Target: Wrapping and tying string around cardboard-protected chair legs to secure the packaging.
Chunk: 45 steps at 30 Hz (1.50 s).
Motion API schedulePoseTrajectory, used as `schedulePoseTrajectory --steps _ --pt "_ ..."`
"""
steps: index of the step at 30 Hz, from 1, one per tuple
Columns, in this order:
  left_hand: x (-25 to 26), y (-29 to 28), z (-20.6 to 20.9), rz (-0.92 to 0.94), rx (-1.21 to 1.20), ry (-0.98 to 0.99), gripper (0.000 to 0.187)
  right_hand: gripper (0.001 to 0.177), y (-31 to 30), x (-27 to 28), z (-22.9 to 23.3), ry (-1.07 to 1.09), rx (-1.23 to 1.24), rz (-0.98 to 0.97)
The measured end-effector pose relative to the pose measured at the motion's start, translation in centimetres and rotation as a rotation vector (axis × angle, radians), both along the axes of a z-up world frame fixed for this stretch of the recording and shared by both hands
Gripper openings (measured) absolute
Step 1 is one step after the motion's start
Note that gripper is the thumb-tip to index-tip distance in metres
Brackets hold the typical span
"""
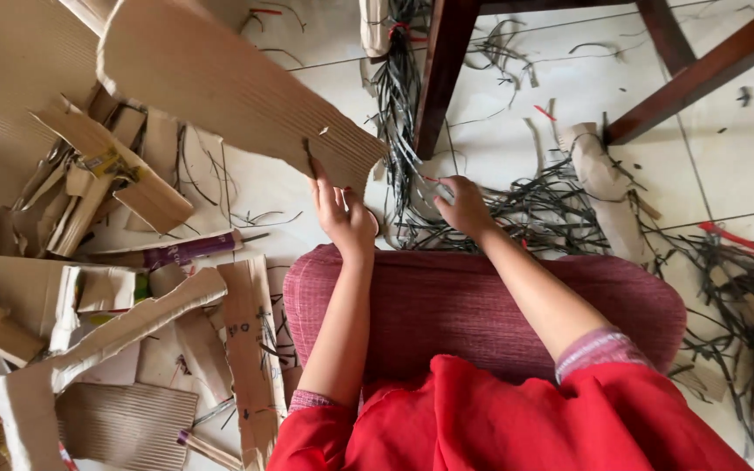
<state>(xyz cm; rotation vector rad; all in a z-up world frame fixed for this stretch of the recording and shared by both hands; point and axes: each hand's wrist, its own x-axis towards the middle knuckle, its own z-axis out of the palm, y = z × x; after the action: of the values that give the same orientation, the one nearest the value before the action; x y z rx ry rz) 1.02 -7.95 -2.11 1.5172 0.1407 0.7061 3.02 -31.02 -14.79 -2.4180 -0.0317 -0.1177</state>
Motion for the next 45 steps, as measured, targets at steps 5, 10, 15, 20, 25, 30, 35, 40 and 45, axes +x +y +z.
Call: schedulePoseTrajectory --steps 5,10,15,20,25,30,35,40,45 --pt "0.9 -0.1 0.5 -0.019 -0.029 0.111 0.083 0.05 5.4 4.7 -5.1 0.115 -0.059 0.026" --pt "2.7 0.5 -0.8 0.03 0.161 0.094 0.08 0.055 11.6 6.1 -4.5 0.3 -0.029 0.18" --pt "3.8 0.6 -1.1 0.046 0.189 0.074 0.08 0.039 13.0 3.4 -2.2 0.396 0.172 0.436" --pt "3.2 0.3 -1.1 0.022 0.206 0.056 0.076 0.037 8.0 1.7 2.6 0.285 -0.099 0.297" --pt "3.2 0.0 -0.6 -0.008 0.2 0.024 0.078 0.049 0.5 8.2 -0.2 0.361 -0.375 -0.089" --pt "3.1 -0.3 -1.2 -0.039 0.253 0.001 0.075 0.081 0.3 7.6 0.6 0.566 -0.373 0.073" --pt "3.1 -0.8 -1.3 -0.072 0.262 0.011 0.077 0.093 3.6 -3.9 0.8 0.503 -0.553 0.222" --pt "2.9 -1.7 -0.9 -0.172 0.338 -0.001 0.078 0.051 2.4 -6.5 -1.3 0.904 -0.551 0.51" --pt "2.4 -1.8 0.6 -0.248 0.403 -0.1 0.074 0.028 3.6 -4.5 8.1 0.38 -0.309 0.006"
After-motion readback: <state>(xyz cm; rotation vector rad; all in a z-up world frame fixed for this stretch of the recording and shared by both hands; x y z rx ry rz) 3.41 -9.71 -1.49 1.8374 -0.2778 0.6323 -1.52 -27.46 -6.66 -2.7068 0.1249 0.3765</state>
